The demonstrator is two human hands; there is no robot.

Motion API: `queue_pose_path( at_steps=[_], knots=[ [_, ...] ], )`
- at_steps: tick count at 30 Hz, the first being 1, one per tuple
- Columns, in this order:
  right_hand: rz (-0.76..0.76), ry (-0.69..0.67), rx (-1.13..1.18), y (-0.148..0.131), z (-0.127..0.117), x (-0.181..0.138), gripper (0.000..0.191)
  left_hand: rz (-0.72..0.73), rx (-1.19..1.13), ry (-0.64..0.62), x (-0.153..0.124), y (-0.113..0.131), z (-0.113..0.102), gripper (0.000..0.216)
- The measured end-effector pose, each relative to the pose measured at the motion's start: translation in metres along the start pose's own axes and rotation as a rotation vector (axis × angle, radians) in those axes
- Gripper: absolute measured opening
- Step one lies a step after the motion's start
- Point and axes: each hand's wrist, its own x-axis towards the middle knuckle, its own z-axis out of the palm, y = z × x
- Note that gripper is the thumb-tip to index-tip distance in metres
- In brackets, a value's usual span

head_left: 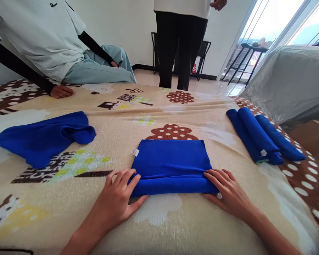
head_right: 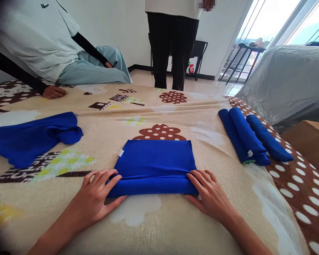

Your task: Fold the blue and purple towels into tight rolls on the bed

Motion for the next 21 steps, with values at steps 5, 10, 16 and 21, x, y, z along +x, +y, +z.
queue_pose_path(
  at_steps=[5, 10, 16, 21],
  knots=[
    [-0.116, -0.109, 0.091, -0.037, -0.006, 0.045, 0.075, 0.178, -0.127, -0.106, 0.038, 0.046, -0.001, 0.066],
    [-0.085, -0.128, 0.108, -0.032, -0.003, 0.041, 0.069, 0.135, -0.193, -0.128, 0.031, 0.036, 0.005, 0.055],
    [-0.007, 0.021, 0.117, 0.011, 0.004, -0.009, 0.045, 0.029, -0.131, -0.012, -0.012, -0.011, 0.005, 0.039],
    [-0.002, 0.036, 0.078, 0.010, -0.001, -0.007, 0.039, 0.005, -0.082, -0.008, -0.007, -0.008, -0.002, 0.034]
  ],
)
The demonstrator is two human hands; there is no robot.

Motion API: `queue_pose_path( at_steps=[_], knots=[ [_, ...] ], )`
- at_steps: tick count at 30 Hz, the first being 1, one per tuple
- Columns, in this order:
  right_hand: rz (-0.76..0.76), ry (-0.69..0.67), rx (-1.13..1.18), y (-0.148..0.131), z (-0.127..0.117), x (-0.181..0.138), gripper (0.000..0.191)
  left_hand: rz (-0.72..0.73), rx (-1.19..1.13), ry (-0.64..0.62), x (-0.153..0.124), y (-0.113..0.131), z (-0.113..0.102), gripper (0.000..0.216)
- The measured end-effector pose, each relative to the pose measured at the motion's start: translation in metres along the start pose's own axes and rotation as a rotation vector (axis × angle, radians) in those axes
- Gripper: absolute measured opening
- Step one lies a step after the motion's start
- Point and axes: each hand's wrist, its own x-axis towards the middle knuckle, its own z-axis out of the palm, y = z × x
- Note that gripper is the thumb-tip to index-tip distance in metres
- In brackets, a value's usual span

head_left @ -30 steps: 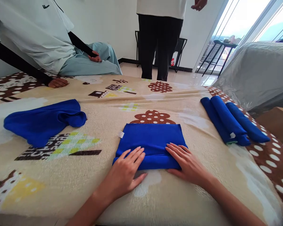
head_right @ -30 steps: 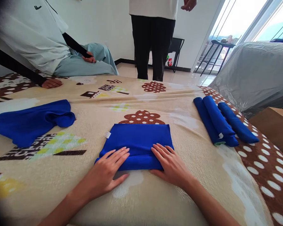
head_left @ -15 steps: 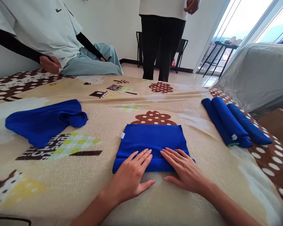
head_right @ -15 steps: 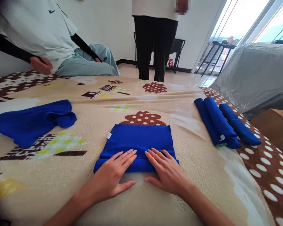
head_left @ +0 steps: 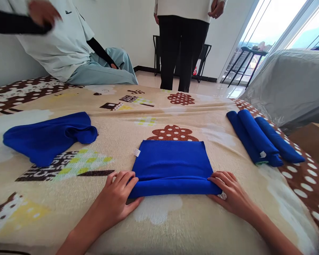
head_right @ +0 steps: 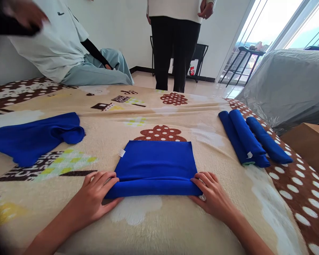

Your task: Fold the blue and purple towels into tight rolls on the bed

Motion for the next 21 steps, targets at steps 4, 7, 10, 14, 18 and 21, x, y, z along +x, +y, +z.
queue_pose_path(
  at_steps=[4, 7, 10, 14, 18, 21],
  knots=[
    [-0.074, -0.085, -0.018, -0.018, -0.004, 0.020, 0.057, 0.106, -0.077, -0.079, 0.026, 0.024, -0.005, 0.056],
    [-0.113, -0.151, 0.057, -0.023, -0.004, 0.028, 0.054, 0.160, -0.143, -0.109, 0.038, 0.034, -0.001, 0.058],
    [-0.029, -0.111, 0.112, -0.014, 0.000, 0.021, 0.038, 0.062, -0.152, -0.074, 0.032, 0.026, 0.007, 0.045],
    [0.073, -0.041, 0.124, 0.001, 0.005, 0.005, 0.029, -0.051, -0.173, -0.035, 0.010, 0.002, 0.015, 0.034],
    [0.070, -0.034, 0.095, 0.005, 0.001, -0.004, 0.034, -0.062, -0.084, 0.050, -0.002, -0.009, 0.011, 0.029],
    [0.064, -0.017, 0.082, 0.005, 0.001, -0.009, 0.039, 0.031, -0.004, 0.139, -0.007, -0.003, 0.003, 0.028]
  ],
)
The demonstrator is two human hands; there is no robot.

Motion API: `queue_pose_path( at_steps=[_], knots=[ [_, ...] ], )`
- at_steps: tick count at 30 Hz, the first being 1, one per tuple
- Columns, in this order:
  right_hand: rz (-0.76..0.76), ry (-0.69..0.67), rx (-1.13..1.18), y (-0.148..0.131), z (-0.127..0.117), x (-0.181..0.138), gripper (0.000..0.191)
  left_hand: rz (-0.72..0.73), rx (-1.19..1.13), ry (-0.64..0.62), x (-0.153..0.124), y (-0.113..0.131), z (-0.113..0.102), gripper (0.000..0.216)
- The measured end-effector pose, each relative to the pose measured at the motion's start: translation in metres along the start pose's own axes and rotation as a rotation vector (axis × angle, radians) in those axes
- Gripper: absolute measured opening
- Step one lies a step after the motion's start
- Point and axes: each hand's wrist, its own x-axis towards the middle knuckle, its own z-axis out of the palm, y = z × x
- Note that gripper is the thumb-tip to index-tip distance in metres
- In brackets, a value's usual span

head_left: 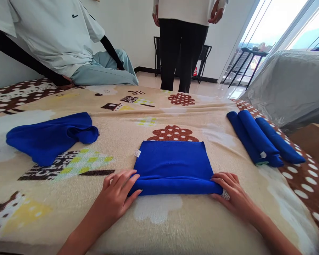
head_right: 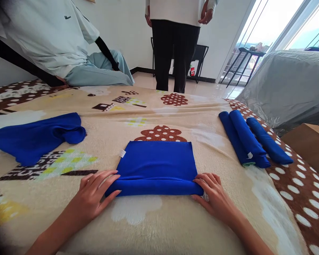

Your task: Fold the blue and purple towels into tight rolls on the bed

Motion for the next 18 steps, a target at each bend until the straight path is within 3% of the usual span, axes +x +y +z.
queue_pose_path(
  at_steps=[3, 9, 13, 18],
  knots=[
    [0.009, 0.053, 0.009, 0.000, 0.004, -0.005, 0.049, 0.116, -0.013, -0.046, -0.005, 0.006, -0.004, 0.044],
    [-0.015, -0.021, -0.044, -0.002, 0.004, -0.004, 0.050, 0.042, -0.069, -0.089, -0.008, 0.001, 0.003, 0.054],
    [0.023, 0.005, -0.002, -0.001, 0.002, 0.004, 0.047, 0.002, -0.165, -0.066, 0.000, -0.002, 0.000, 0.047],
    [0.132, 0.060, 0.008, 0.010, 0.002, 0.026, 0.028, -0.185, -0.207, -0.105, 0.021, -0.012, -0.004, 0.022]
  ],
)
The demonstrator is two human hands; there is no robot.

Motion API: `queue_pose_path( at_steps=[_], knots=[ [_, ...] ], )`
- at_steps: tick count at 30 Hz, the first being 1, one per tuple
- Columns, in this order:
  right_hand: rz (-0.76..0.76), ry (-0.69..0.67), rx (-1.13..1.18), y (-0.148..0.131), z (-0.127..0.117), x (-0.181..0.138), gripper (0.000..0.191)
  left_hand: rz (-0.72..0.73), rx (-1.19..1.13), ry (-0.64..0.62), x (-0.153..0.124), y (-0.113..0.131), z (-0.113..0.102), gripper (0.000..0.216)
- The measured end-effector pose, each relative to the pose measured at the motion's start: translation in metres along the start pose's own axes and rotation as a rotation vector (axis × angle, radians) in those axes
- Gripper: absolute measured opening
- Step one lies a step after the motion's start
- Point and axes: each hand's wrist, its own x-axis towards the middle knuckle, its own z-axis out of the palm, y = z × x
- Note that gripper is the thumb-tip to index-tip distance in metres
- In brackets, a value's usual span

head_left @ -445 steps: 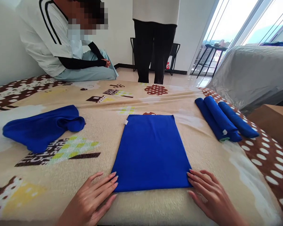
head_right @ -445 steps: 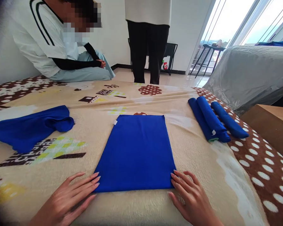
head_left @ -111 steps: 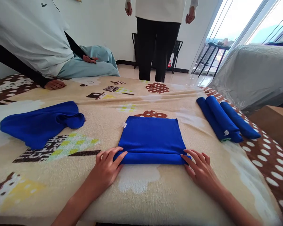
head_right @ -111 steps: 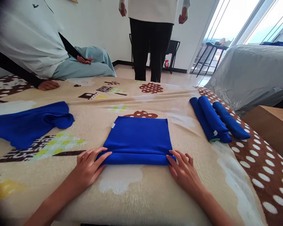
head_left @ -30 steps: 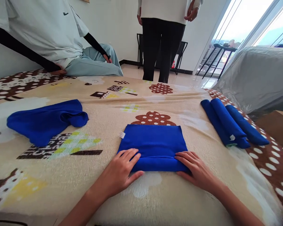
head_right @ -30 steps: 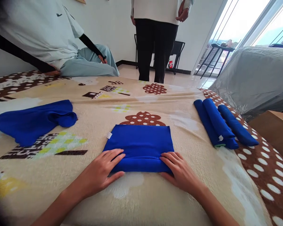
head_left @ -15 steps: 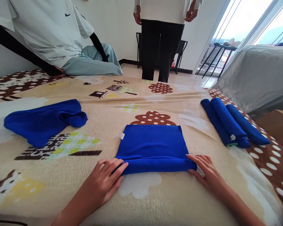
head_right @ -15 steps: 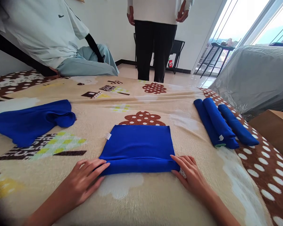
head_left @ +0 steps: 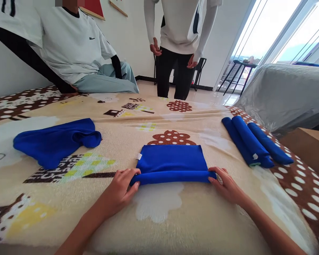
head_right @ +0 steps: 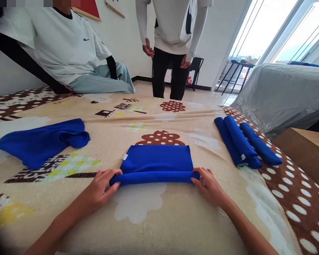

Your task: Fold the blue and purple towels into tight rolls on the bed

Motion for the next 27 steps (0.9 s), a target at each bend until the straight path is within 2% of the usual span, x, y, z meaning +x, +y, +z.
queue_pose_path(
  at_steps=[3, 6, 7, 10, 12, 14, 18, 20, 24, 27],
  knots=[
    [0.044, 0.068, -0.080, -0.004, 0.004, 0.018, 0.030, -0.116, 0.121, 0.035, 0.016, 0.003, 0.004, 0.021],
    [0.072, 0.160, -0.150, -0.033, 0.014, 0.035, 0.033, -0.197, 0.225, 0.132, 0.031, 0.029, 0.019, 0.029],
    [0.042, 0.161, -0.154, -0.047, 0.019, 0.040, 0.036, -0.160, 0.234, 0.135, 0.036, 0.042, 0.026, 0.034],
    [-0.155, 0.052, -0.113, -0.090, 0.034, 0.057, 0.045, 0.096, 0.178, 0.041, 0.053, 0.078, 0.047, 0.047],
    [-0.248, -0.020, -0.085, -0.102, 0.039, 0.063, 0.052, 0.201, 0.138, -0.022, 0.058, 0.084, 0.056, 0.048],
    [-0.241, -0.046, -0.087, -0.092, 0.039, 0.062, 0.057, 0.191, 0.147, -0.044, 0.055, 0.070, 0.056, 0.051],
    [-0.138, -0.073, -0.103, -0.033, 0.026, 0.038, 0.064, 0.083, 0.188, -0.092, 0.028, 0.014, 0.041, 0.062],
    [-0.122, -0.092, -0.093, -0.009, 0.021, 0.026, 0.065, 0.048, 0.208, -0.095, 0.015, -0.003, 0.034, 0.063],
    [-0.123, -0.073, -0.078, 0.006, 0.020, 0.018, 0.063, 0.045, 0.286, 0.011, 0.007, -0.003, 0.031, 0.055],
    [-0.116, -0.010, -0.062, 0.004, 0.024, 0.020, 0.062, 0.128, 0.307, 0.084, 0.011, 0.003, 0.033, 0.052]
  ],
)
